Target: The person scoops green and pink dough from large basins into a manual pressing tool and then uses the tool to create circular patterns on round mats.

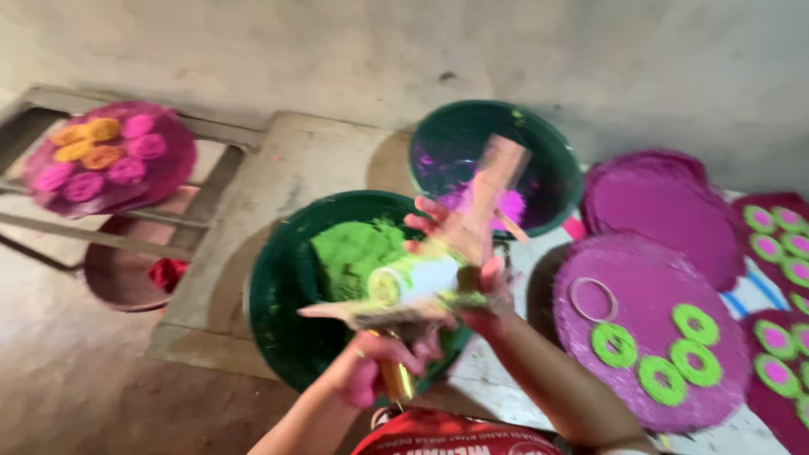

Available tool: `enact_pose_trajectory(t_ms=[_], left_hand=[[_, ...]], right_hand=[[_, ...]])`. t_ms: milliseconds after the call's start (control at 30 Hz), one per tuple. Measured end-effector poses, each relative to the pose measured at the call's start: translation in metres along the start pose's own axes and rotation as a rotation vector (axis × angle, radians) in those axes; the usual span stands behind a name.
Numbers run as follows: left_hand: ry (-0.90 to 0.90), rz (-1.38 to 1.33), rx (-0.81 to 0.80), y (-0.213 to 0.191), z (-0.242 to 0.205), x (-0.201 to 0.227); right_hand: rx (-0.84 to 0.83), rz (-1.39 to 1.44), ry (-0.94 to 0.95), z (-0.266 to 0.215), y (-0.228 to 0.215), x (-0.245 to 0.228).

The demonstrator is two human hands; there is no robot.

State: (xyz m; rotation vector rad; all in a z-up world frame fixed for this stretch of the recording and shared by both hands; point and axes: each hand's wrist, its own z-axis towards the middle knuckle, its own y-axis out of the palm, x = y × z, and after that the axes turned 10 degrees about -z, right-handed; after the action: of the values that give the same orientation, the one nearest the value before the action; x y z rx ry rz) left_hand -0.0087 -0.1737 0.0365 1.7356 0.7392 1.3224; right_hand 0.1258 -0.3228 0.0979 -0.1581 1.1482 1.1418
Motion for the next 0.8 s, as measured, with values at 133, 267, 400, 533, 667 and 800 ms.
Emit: enact_pose_trajectory(t_ms=[133,267,400,533,667,800], left_hand=[[0.067,0.292,0.026,0.039,0.018,-0.041],[0.280,0.794,-0.087,0.067,0.036,-0.062],[-0.429,1.490,0.202,0.101,0.061,-0.100],[-0.168,1.192,-0.268,0.126,0.092,-0.153],[-0.171,1.194,-0.332,0.143,0.135,-0.203],[-0.081,1.118,-0.339,0.158,0.186,-0.226]], right_hand=[[-0.016,0.032,0.106,-0.030,-0.024,-0.068],[-0.169,-0.567,-0.067,-0.092,-0.076,-0.138],[-0.531,-1.124,-0.323,-0.143,-0.103,-0.186],[-0.506,-1.181,-0.310,-0.182,-0.116,-0.214],[-0.272,-1.159,-0.243,-0.209,-0.145,-0.224],[-0.073,-1.036,0.049,-0.240,-0.190,-0.248]])
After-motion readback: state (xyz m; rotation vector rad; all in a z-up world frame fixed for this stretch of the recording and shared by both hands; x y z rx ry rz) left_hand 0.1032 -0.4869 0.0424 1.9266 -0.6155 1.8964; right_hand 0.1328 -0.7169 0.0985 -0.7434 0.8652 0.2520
